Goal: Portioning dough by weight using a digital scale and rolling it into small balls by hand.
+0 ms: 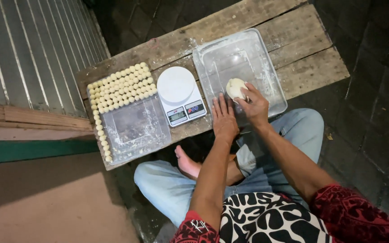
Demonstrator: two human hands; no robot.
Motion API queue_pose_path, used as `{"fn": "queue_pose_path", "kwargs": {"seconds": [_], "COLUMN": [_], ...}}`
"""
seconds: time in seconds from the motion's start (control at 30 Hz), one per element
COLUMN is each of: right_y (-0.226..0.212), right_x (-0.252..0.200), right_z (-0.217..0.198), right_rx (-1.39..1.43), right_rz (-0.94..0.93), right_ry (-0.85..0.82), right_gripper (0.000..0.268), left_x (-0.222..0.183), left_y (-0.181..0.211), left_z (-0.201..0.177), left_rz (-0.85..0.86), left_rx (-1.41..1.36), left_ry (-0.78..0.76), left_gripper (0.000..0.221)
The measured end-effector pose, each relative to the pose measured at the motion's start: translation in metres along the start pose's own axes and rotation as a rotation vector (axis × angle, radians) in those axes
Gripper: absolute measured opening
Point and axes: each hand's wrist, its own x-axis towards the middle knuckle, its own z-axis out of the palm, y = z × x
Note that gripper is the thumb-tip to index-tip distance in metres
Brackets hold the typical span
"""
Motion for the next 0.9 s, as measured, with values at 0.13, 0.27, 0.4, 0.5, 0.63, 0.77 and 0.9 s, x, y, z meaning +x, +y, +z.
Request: {"fn": "queue_pose_path", "kwargs": {"seconds": [0.13, 0.27, 0.4, 0.5, 0.63, 0.77, 0.9], "right_y": [-0.01, -0.066, -0.094, -0.04, -0.08, -0.057, -0.059], "right_x": [0.006, 0.037, 0.069, 0.069, 0.085, 0.058, 0.03], "right_z": [-0.012, -0.038, -0.035, 0.0, -0.021, -0.01, -0.004], "right_rx": [0.04, -0.141, -0.44, -0.356, -0.197, -0.207, -0.567], "right_rz": [0.056, 0.14, 0.177, 0.379, 0.278, -0.048, -0.263], "right_ry": [0.048, -0.291, -0.652, -0.605, -0.436, -0.335, -0.301], "right_gripper": [0.044, 0.056, 0.06, 0.056, 0.06, 0.047, 0.061], "left_x": [0.0, -0.008, -0.007, -0.006, 0.001, 0.001, 0.002], "left_y": [0.0, 0.0, 0.002, 0.0, -0.002, -0.001, 0.002], "left_z": [0.003, -0.002, -0.003, -0.002, 0.007, 0.006, 0.001], "left_rz": [0.015, 0.004, -0.022, -0.034, -0.063, -0.051, -0.062], "left_rx": [0.026, 0.045, 0.1, 0.175, 0.062, 0.039, -0.04], "left_ry": [0.002, 0.055, 0.037, 0.048, 0.059, 0.076, 0.049], "left_gripper": [0.118, 0.083, 0.086, 0.09, 0.098, 0.081, 0.075]}}
